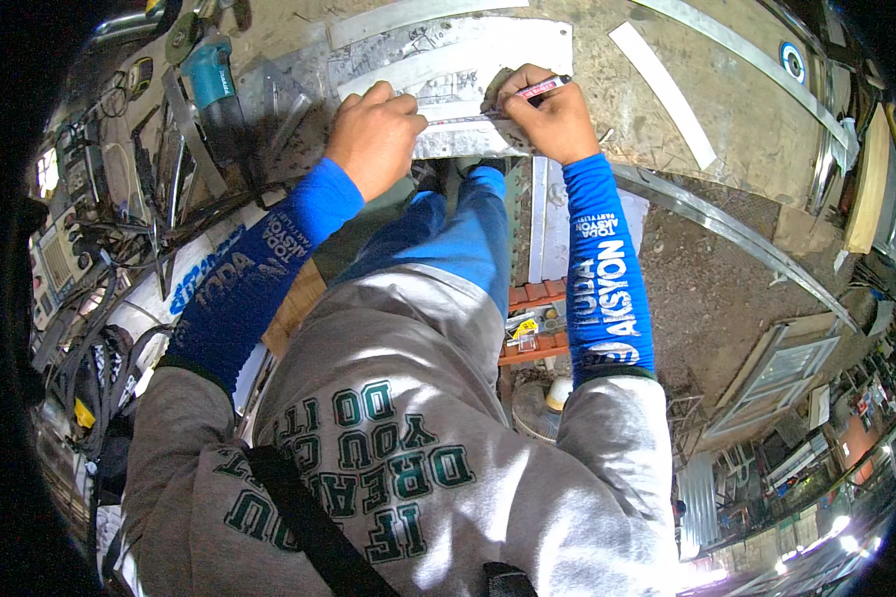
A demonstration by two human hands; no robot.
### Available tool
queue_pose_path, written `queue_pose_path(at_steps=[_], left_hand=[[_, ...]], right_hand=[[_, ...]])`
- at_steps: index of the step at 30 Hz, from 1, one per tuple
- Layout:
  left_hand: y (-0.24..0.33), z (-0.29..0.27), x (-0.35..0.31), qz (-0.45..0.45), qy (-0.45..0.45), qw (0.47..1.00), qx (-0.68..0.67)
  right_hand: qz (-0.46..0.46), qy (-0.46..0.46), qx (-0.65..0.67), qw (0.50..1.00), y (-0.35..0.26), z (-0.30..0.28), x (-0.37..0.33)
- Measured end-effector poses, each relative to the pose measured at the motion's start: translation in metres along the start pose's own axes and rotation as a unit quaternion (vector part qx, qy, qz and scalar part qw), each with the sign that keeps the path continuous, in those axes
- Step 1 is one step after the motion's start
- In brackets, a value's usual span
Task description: The person measures and marks a flat metal bar with a tape measure and marker, then uses an angle grinder to cut the bar, producing sparks. The person fits the cut piece into a metal frame, then repeats the measuring and marking process on another section of the bar.
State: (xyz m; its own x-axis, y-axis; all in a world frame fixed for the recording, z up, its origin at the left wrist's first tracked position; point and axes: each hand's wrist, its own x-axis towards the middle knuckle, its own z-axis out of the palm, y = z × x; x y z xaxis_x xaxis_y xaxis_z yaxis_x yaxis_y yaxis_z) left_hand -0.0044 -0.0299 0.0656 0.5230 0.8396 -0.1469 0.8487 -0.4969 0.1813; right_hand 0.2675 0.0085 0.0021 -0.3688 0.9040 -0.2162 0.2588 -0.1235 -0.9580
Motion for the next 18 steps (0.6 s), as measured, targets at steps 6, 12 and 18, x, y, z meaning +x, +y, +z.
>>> queue_pose_path(at_steps=[6, 12, 18], left_hand=[[-0.0015, 0.0016, 0.0019, -0.001, 0.006, 1.000, 0.002], [-0.0034, 0.0016, 0.0055, -0.003, 0.005, 1.000, 0.004], [-0.0038, 0.0021, 0.0055, -0.002, 0.009, 1.000, -0.001]], right_hand=[[-0.015, -0.003, -0.020, 1.000, 0.0001, -0.0002, 0.0029], [-0.016, -0.004, -0.022, 1.000, -0.0043, -0.0013, 0.0073], [-0.027, 0.011, 0.011, 1.000, 0.0005, 0.0001, 0.0064]])
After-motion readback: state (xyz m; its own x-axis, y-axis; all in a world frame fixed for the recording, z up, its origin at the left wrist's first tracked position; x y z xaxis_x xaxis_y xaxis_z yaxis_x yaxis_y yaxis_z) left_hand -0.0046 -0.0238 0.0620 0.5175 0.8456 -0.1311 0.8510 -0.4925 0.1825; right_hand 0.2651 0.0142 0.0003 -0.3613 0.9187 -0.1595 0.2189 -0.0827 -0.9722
